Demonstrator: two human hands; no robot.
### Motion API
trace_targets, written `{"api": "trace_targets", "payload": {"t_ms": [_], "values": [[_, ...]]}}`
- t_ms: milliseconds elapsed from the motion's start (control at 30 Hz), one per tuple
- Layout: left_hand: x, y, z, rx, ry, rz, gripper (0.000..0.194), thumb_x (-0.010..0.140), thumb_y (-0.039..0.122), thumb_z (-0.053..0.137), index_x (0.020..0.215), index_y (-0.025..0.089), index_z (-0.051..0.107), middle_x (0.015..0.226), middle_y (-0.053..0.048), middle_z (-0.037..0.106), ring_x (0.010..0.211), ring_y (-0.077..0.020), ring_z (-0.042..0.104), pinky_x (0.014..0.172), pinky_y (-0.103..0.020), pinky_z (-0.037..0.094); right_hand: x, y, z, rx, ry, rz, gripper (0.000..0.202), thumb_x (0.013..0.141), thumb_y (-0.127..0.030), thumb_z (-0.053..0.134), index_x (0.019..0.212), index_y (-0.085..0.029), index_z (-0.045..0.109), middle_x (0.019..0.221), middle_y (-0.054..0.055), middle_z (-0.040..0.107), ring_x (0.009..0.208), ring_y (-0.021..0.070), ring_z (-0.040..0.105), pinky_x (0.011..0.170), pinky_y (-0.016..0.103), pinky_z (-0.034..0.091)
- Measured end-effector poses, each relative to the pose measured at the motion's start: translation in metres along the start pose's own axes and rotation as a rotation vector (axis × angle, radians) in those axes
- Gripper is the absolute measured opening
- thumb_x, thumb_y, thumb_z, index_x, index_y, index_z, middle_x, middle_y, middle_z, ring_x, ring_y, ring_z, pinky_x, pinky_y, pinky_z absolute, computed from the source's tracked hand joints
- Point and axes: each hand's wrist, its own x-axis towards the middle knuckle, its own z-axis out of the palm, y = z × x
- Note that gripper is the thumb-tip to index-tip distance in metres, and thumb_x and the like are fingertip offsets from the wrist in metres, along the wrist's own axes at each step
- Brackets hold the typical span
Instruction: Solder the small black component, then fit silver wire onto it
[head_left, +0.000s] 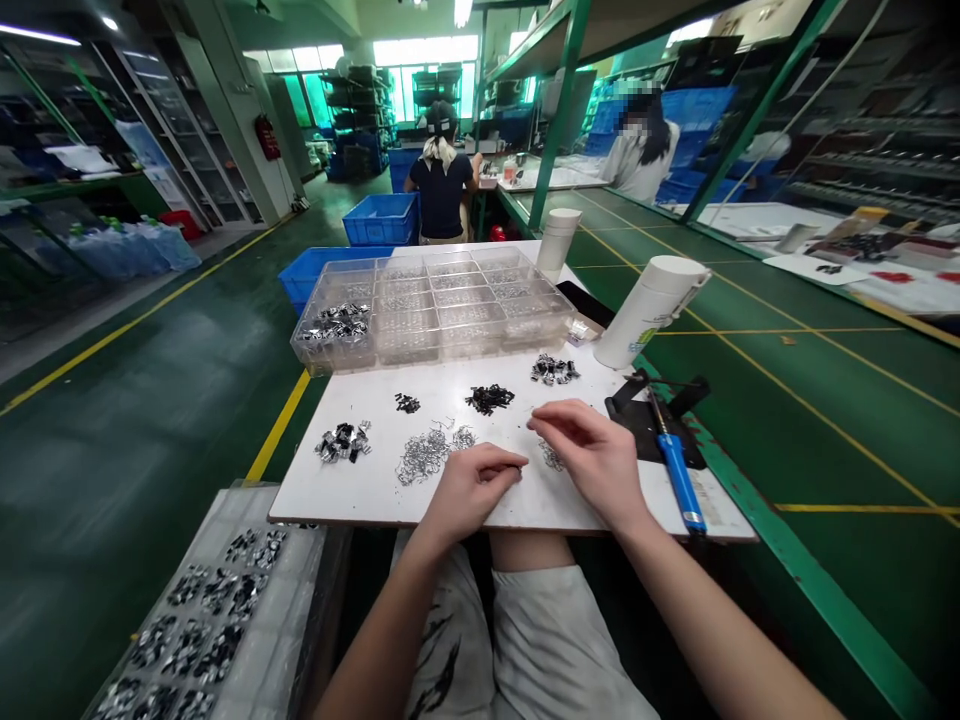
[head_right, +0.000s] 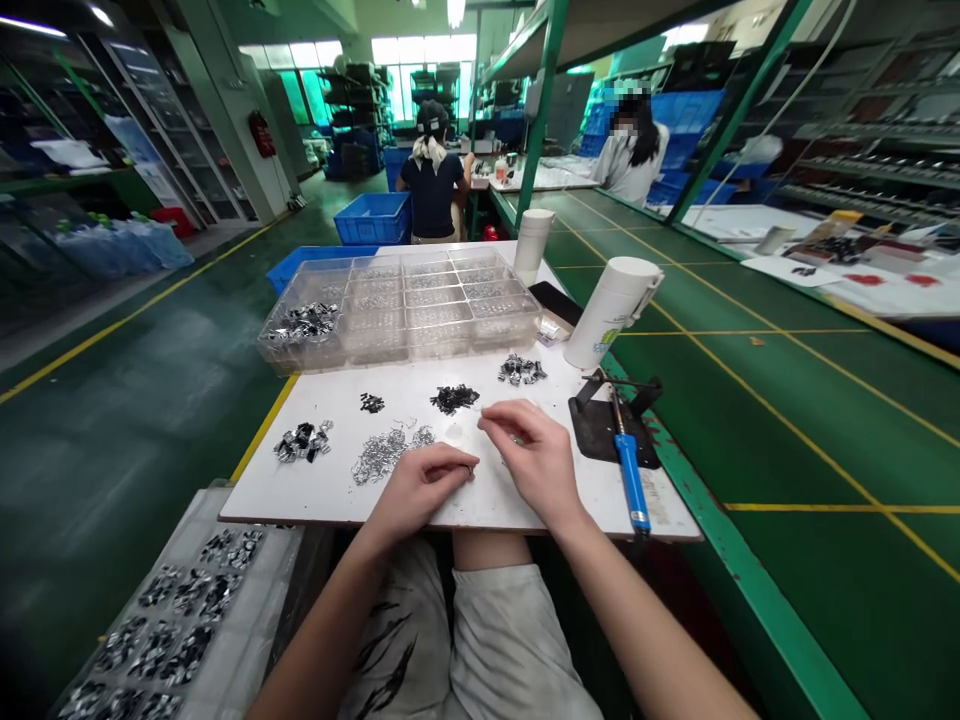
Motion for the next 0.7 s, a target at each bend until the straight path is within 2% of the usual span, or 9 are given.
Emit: {"api": "trace_targets", "payload": {"t_ms": [67, 200, 333, 433, 533, 600, 700], "values": [[0.001, -0.001, 0.001, -0.049, 0.020, -0.038, 0.019, 0.084, 0.017, 0.069, 0.098, 0.018, 0.081, 0.101, -0.008, 0.076, 0.092, -0.0190, 0.071, 0.086, -0.029, 0.057, -0.021, 0.009, -0.008, -0.013, 0.044, 0.040, 0.008, 0.090, -0.029, 0.071, 0.094, -0.024, 0.076, 0.096, 0.005, 0.073, 0.088, 0.0195, 0.068, 0.074, 0.031, 0.055], [0.003, -0.003, 0.004, -0.142, 0.037, -0.097, 0.023, 0.077, 0.022, 0.078, 0.099, 0.016, 0.080, 0.104, -0.009, 0.071, 0.086, -0.0159, 0.070, 0.083, -0.028, 0.059, -0.047, 0.019, -0.011, -0.005, 0.035, 0.077, 0.011, 0.093, -0.030, 0.067, 0.094, -0.025, 0.077, 0.097, 0.006, 0.073, 0.091, 0.0213, 0.068, 0.076, 0.033, 0.057], [0.005, -0.004, 0.007, -0.158, 0.066, -0.126, 0.029, 0.071, 0.024, 0.084, 0.098, 0.016, 0.080, 0.102, -0.007, 0.067, 0.081, -0.0132, 0.067, 0.077, -0.025, 0.059, -0.050, 0.017, -0.007, -0.016, 0.016, 0.057, 0.012, 0.095, -0.028, 0.065, 0.098, -0.026, 0.076, 0.096, 0.006, 0.072, 0.090, 0.0210, 0.069, 0.077, 0.034, 0.059], [0.006, -0.003, 0.008, -0.105, 0.082, -0.125, 0.025, 0.074, 0.026, 0.083, 0.096, 0.016, 0.081, 0.097, -0.006, 0.068, 0.077, -0.0113, 0.065, 0.073, -0.023, 0.057, -0.051, 0.014, 0.000, -0.040, 0.021, 0.015, 0.012, 0.095, -0.024, 0.064, 0.100, -0.026, 0.075, 0.098, 0.006, 0.072, 0.091, 0.0203, 0.069, 0.080, 0.034, 0.059], [0.006, -0.003, 0.009, -0.061, 0.092, -0.126, 0.023, 0.076, 0.028, 0.082, 0.096, 0.015, 0.080, 0.096, -0.006, 0.069, 0.078, -0.0118, 0.066, 0.074, -0.023, 0.057, -0.054, 0.015, 0.006, -0.044, 0.059, 0.006, 0.015, 0.095, -0.023, 0.064, 0.106, -0.024, 0.074, 0.110, 0.008, 0.071, 0.085, 0.0180, 0.070, 0.079, 0.033, 0.061], [0.006, -0.004, 0.011, -0.082, 0.098, -0.163, 0.028, 0.075, 0.029, 0.083, 0.099, 0.014, 0.079, 0.097, -0.007, 0.072, 0.080, -0.0134, 0.069, 0.078, -0.024, 0.059, -0.056, 0.017, 0.007, -0.047, 0.074, 0.022, 0.015, 0.094, -0.024, 0.066, 0.106, -0.024, 0.074, 0.120, 0.009, 0.069, 0.083, 0.0173, 0.071, 0.078, 0.033, 0.062], [0.006, -0.005, 0.013, -0.145, 0.088, -0.219, 0.041, 0.073, 0.033, 0.086, 0.108, 0.013, 0.075, 0.099, -0.009, 0.076, 0.083, -0.0166, 0.072, 0.082, -0.028, 0.061, -0.056, 0.019, 0.004, -0.058, 0.057, 0.037, 0.010, 0.093, -0.026, 0.068, 0.097, -0.023, 0.077, 0.120, 0.009, 0.072, 0.094, 0.0210, 0.073, 0.083, 0.034, 0.062]]}}
